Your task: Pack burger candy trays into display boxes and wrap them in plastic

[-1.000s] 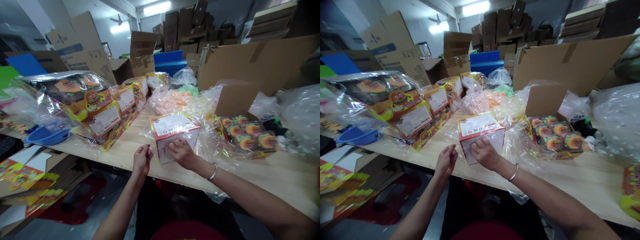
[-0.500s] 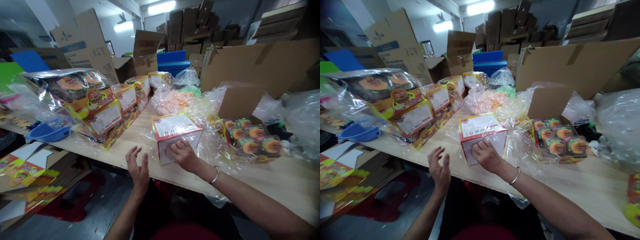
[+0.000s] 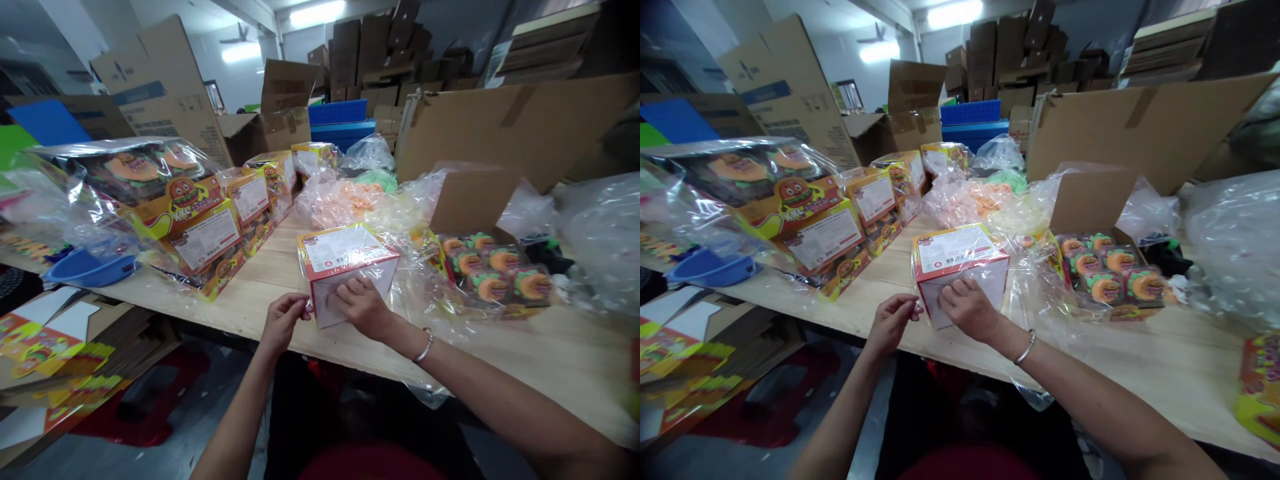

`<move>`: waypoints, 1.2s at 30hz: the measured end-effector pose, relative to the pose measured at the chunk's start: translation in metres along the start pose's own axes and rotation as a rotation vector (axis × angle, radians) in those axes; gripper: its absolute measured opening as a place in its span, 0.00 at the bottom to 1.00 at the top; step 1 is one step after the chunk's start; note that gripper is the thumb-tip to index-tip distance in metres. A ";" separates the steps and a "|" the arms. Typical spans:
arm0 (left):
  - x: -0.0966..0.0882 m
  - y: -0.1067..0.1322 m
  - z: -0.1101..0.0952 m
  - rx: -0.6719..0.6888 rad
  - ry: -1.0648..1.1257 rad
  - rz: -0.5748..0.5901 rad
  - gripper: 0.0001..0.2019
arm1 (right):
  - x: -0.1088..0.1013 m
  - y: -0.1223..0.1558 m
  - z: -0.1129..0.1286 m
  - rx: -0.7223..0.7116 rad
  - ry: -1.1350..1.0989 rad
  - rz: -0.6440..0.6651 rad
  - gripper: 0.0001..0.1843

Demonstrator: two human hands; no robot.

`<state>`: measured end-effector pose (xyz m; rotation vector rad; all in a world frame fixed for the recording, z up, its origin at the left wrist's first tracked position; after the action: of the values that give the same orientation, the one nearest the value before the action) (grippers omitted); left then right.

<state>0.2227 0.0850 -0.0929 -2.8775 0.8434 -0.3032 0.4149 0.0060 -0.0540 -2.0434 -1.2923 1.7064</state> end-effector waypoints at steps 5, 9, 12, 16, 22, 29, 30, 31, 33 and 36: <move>-0.002 -0.011 0.005 -0.009 0.022 0.058 0.14 | -0.002 -0.001 -0.001 0.001 -0.006 -0.015 0.15; 0.000 -0.012 0.009 -0.019 0.017 0.081 0.14 | -0.002 -0.001 -0.001 0.006 0.003 -0.012 0.16; -0.002 -0.016 0.018 -0.026 0.030 0.058 0.14 | 0.000 0.000 -0.001 0.009 0.004 -0.003 0.14; -0.004 -0.027 0.039 -0.018 0.079 -0.009 0.18 | 0.002 0.001 -0.002 0.003 -0.011 0.005 0.14; 0.003 -0.036 0.057 -0.030 0.098 -0.123 0.20 | 0.004 0.001 -0.007 -0.001 -0.006 0.003 0.13; 0.004 -0.027 0.057 -0.048 -0.044 -0.230 0.19 | 0.006 0.001 -0.010 -0.014 0.020 -0.010 0.15; 0.003 -0.024 0.056 -0.023 -0.080 -0.271 0.18 | 0.006 0.000 -0.010 -0.018 0.020 -0.014 0.15; 0.002 -0.020 0.052 0.009 -0.118 -0.322 0.17 | 0.006 0.000 -0.011 -0.020 0.018 -0.016 0.15; 0.003 -0.011 0.040 0.107 -0.200 -0.445 0.16 | 0.005 0.000 -0.011 -0.024 0.014 -0.016 0.14; 0.014 -0.003 0.004 0.463 -0.514 -0.475 0.16 | 0.005 0.001 -0.012 -0.033 0.012 -0.021 0.14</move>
<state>0.2366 0.0796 -0.0936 -2.4860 -0.0079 0.1805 0.4254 0.0131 -0.0547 -2.0473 -1.3416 1.6730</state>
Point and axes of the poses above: each hand's wrist, its own y-axis away from the middle knuckle, its own x-axis out of the palm, z = x × y, the point moved 1 cm from there along -y, towards the middle knuckle, and after that the axes turned 8 degrees about z, right-handed, at the moved point
